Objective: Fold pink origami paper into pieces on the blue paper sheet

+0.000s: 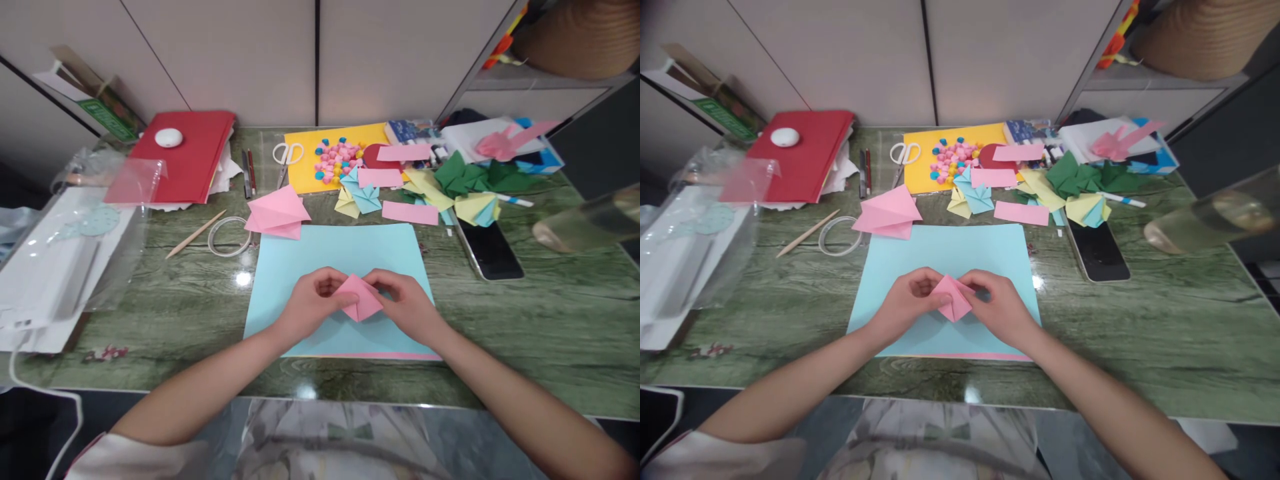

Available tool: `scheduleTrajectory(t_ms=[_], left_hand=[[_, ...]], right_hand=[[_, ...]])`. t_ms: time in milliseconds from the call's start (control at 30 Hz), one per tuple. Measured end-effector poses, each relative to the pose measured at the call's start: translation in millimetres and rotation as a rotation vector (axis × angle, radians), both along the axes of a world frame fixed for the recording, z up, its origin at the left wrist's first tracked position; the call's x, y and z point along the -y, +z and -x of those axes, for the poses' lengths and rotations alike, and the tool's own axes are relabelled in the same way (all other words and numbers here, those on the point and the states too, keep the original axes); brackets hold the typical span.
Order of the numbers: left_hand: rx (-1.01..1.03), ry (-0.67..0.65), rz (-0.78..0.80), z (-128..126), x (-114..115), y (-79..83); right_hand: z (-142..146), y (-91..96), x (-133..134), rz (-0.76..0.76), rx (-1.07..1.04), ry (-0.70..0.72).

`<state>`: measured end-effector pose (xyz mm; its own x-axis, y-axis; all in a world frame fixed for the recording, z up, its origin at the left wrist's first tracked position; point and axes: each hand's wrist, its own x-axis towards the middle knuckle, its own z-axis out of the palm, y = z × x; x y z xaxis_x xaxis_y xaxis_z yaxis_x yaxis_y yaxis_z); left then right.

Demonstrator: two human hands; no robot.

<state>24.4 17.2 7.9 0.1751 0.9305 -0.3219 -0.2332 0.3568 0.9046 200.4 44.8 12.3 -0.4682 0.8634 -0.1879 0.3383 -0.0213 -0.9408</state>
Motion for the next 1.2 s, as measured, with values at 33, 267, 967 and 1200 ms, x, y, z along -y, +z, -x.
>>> scheduleTrajectory(t_ms=[33,267,967,1200], left_hand=[[-0.003,0.009,0.001,-0.1,-0.1,-0.3],[-0.019,0.027,-0.014,0.6,0.0,-3.7],[-0.24,-0.062,-0.1,-0.3,5.7,0.1],[-0.181,-0.072,-0.089,0.3,4.4,-0.4]], right_hand=[[-0.2,0.2,0.0,0.011,-0.015,0.005],[-0.5,0.9,2.4,0.055,-0.088,0.06],[0.5,1.8,-0.8,0.018,-0.091,-0.069],[-2.6,2.6,-0.7,0.009,-0.156,-0.053]])
